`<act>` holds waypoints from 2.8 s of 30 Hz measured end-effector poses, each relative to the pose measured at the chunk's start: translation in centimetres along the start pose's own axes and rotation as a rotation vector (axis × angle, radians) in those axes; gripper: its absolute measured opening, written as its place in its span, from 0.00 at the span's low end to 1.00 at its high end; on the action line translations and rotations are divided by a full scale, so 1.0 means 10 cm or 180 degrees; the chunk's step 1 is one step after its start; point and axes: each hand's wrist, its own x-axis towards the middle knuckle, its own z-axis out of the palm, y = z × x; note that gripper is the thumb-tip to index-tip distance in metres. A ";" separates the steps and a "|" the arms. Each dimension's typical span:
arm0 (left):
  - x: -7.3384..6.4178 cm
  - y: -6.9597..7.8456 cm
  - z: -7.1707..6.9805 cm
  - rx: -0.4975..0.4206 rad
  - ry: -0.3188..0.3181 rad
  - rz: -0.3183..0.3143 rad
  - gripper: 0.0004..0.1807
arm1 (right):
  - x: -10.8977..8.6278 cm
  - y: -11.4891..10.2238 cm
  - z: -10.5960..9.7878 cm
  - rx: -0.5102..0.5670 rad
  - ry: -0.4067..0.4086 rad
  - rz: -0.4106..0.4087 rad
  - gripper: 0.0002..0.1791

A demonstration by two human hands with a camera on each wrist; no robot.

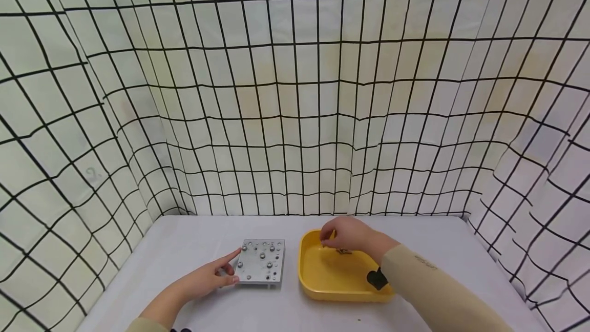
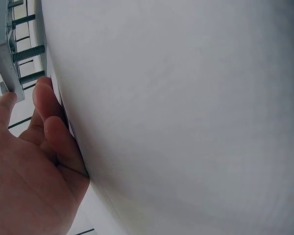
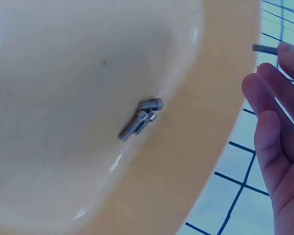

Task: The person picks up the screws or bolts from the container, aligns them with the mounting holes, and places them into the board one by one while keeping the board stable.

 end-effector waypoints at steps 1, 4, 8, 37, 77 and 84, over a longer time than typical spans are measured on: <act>0.00 0.00 0.00 0.0004 0.0008 -0.0014 0.47 | -0.02 0.00 -0.01 0.0072 0.0021 0.0023 0.08; 0.01 -0.01 0.00 0.0022 0.0027 -0.0043 0.47 | -0.06 0.00 -0.04 0.0145 0.0092 0.0053 0.08; 0.01 -0.02 0.00 0.0026 0.0032 -0.0046 0.47 | -0.09 -0.01 -0.06 0.0128 0.0167 0.0054 0.08; 0.02 -0.03 0.02 -0.0064 0.0044 0.0040 0.46 | 0.32 -0.62 0.36 0.0511 0.0034 -0.0231 0.04; -0.01 0.05 0.00 -0.0485 -0.0172 -0.0029 0.48 | 0.60 -0.93 0.86 -0.0461 -0.0367 -0.0209 0.04; 0.00 0.02 0.00 -0.0671 -0.0294 -0.0086 0.48 | 0.60 -0.91 0.85 -0.0386 -0.0354 -0.0238 0.07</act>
